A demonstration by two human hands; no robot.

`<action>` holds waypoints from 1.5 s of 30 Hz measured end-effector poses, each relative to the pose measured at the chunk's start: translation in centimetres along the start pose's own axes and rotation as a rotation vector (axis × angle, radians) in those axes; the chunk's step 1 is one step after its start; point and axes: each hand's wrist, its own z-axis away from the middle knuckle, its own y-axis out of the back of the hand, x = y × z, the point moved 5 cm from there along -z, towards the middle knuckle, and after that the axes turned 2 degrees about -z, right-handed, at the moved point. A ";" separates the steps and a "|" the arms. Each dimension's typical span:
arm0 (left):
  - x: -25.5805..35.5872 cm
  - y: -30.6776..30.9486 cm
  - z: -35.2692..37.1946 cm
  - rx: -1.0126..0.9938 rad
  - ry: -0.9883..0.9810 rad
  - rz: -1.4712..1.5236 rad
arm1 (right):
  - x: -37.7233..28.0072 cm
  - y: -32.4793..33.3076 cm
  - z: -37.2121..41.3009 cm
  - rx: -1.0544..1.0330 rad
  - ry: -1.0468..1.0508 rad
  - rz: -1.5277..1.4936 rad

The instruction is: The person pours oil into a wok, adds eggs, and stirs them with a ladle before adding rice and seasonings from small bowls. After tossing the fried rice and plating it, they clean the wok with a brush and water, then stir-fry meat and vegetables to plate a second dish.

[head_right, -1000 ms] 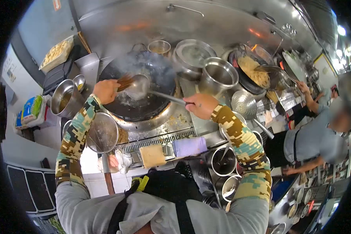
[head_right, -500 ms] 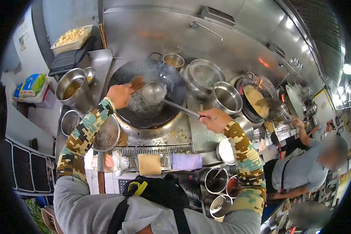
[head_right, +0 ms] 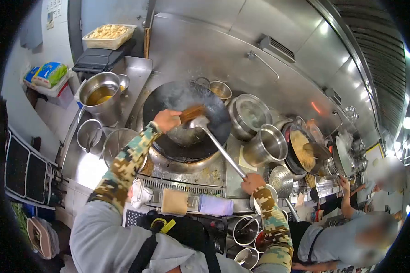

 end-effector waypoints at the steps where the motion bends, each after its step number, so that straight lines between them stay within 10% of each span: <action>1: -2.2 -0.6 -2.3 0.006 0.051 -0.081 | 0.8 -1.2 -1.0 -0.068 -0.037 0.001; 4: -0.6 3.5 -1.9 -0.083 0.336 0.282 | 2.4 0.9 1.4 0.161 -0.047 0.019; 5: -1.2 3.3 -2.4 0.051 0.157 0.469 | 3.2 0.7 1.2 0.176 -0.064 0.052; 10: -0.1 -2.4 -3.0 -0.439 0.256 0.175 | 7.7 -1.5 2.1 0.372 -0.067 0.268; 15: 1.3 0.0 -4.6 -0.157 0.155 0.722 | 8.8 -2.0 1.6 0.295 -0.112 0.231; 18: 0.5 -2.1 -4.1 -0.330 0.240 0.101 | 8.5 -2.2 1.4 0.124 -0.196 0.194; 21: 0.8 0.1 -3.4 0.013 0.220 0.538 | 8.0 -1.7 1.2 0.089 -0.150 0.119; 25: -1.5 -5.2 -3.9 -0.134 0.133 -0.114 | 5.7 -1.1 1.4 0.058 -0.043 -0.045; 28: 0.6 -1.5 -1.7 0.254 0.182 0.202 | 3.9 -1.8 2.0 -0.006 -0.017 -0.152; 34: 3.5 0.3 3.6 0.035 0.299 -0.002 | -2.0 -5.5 4.6 0.077 -0.023 -0.712; 40: 3.7 1.1 9.4 0.124 0.078 -0.253 | -25.1 7.5 2.2 -0.107 0.431 -1.481; 45: 5.2 0.5 13.5 0.064 0.136 -0.128 | -48.2 12.2 -5.8 -0.280 0.456 -1.426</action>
